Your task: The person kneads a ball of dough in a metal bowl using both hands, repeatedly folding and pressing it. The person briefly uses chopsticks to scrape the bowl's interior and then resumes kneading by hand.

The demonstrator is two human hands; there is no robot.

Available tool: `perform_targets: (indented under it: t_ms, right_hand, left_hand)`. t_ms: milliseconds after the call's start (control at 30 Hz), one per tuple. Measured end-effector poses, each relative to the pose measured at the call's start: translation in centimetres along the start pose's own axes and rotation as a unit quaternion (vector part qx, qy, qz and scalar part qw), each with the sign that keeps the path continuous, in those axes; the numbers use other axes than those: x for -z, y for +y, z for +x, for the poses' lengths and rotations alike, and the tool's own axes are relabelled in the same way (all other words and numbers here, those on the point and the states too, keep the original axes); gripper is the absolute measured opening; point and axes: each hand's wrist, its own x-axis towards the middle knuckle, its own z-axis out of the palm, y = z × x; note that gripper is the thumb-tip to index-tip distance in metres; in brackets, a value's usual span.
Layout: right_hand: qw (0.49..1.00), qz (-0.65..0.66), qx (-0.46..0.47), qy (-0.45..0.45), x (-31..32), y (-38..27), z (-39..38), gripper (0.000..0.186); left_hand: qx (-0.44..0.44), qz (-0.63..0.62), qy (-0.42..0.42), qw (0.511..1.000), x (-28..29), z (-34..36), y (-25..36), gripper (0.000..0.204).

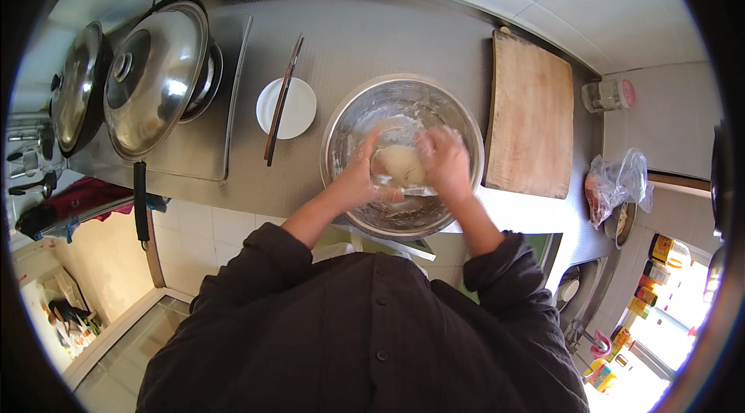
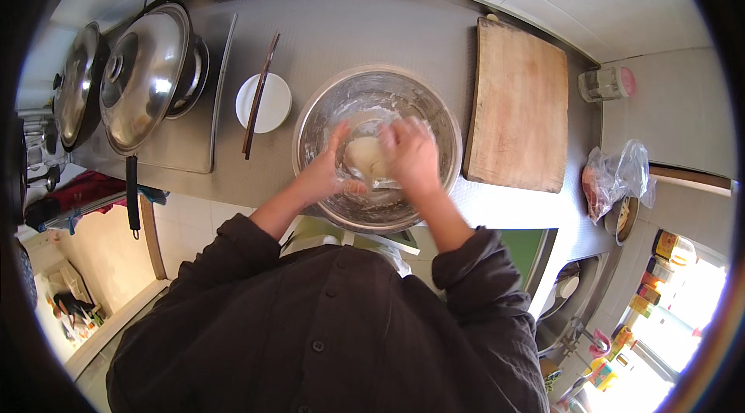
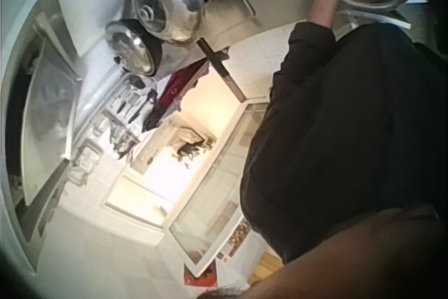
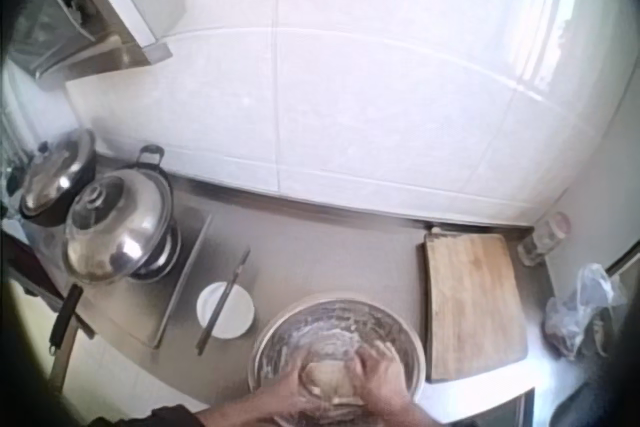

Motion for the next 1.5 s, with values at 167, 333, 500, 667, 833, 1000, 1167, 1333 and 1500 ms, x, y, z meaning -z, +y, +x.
perform_targets:
  t_ms: [167, 333, 500, 667, 833, 1000, 1167, 1333, 1500]
  right_hand:
    - [0.994, -0.055, 0.078, 0.051, -2.5, -2.6, -3.9, 0.028]
    - [0.986, -0.062, 0.149, 0.044, -5.6, -0.1, -2.9, 0.030]
    - [0.994, -0.065, 0.082, 0.015, -8.1, 1.9, 3.1, 0.018]
    - [0.995, -0.085, 0.026, 0.044, -9.8, 3.0, 7.2, 0.027]
    - [0.997, -0.046, 0.014, 0.056, -8.5, 2.3, 6.9, 0.026]
    - [0.983, 0.069, 0.160, 0.058, -2.1, -0.8, -0.3, 0.021]
    - [0.995, -0.020, 0.093, 0.031, -2.8, -1.2, -4.1, 0.032]
    - [0.990, -0.041, 0.138, 0.011, -6.1, 1.1, -3.0, 0.025]
    - [0.993, -0.056, 0.102, -0.011, -8.7, 2.5, 2.8, 0.020]
  left_hand:
    - [-0.150, 0.195, 0.007, 0.969, -1.7, -2.3, 0.2, 0.080]
    - [-0.089, 0.332, 0.088, 0.935, -3.2, -1.1, -1.4, 0.058]
    - [0.014, 0.336, 0.063, 0.940, -1.3, 4.8, -1.9, 0.048]
    - [0.048, 0.396, 0.062, 0.915, 0.2, 9.4, -1.7, 0.030]
    - [0.062, 0.294, 0.023, 0.954, 1.2, 9.6, -0.5, 0.054]
    - [0.008, 0.152, -0.016, 0.988, 2.0, 2.8, 1.8, 0.089]
    - [-0.074, 0.229, 0.013, 0.971, -3.3, -2.2, -0.8, 0.080]
    - [-0.049, 0.334, 0.060, 0.939, -3.8, -0.5, -2.2, 0.059]
    - [0.132, 0.323, -0.022, 0.937, -1.5, 4.5, -2.0, 0.060]
